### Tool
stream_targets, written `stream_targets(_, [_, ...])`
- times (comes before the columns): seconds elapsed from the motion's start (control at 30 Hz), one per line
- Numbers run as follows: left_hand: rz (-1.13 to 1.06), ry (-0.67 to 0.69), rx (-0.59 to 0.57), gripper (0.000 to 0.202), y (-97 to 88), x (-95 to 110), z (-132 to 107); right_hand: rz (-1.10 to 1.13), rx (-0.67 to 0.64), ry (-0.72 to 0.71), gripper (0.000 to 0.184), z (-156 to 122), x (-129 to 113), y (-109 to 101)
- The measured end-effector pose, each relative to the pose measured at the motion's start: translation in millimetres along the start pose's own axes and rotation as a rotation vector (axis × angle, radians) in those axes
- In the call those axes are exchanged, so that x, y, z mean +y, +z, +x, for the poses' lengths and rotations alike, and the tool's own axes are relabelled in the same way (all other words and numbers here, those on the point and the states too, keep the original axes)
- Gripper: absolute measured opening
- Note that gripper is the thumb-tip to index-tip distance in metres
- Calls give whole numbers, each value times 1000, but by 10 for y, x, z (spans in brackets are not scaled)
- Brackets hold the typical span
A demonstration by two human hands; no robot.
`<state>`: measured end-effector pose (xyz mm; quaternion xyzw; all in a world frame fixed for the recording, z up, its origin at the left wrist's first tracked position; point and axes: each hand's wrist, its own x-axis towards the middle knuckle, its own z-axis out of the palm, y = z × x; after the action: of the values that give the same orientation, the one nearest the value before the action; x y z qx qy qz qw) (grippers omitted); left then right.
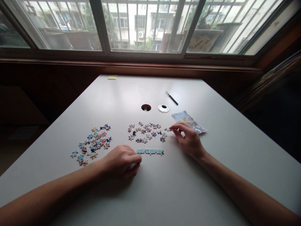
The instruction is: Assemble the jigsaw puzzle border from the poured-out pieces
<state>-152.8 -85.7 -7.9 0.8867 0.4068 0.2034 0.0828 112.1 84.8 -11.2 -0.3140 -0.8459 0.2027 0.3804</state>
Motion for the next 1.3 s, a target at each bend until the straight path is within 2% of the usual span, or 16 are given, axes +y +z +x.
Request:
stream_targets(0.3, [-2,-6,-6,8,-7,0,1,33,38,7,16,1,0,6])
stream_targets(0.93, [-2,-2,8,9,-15,11,9,36,3,18,10,4,-43,15])
stream_targets(1.3, [3,5,7,9,-29,16,17,1,-30,87,6,-27,-11,26])
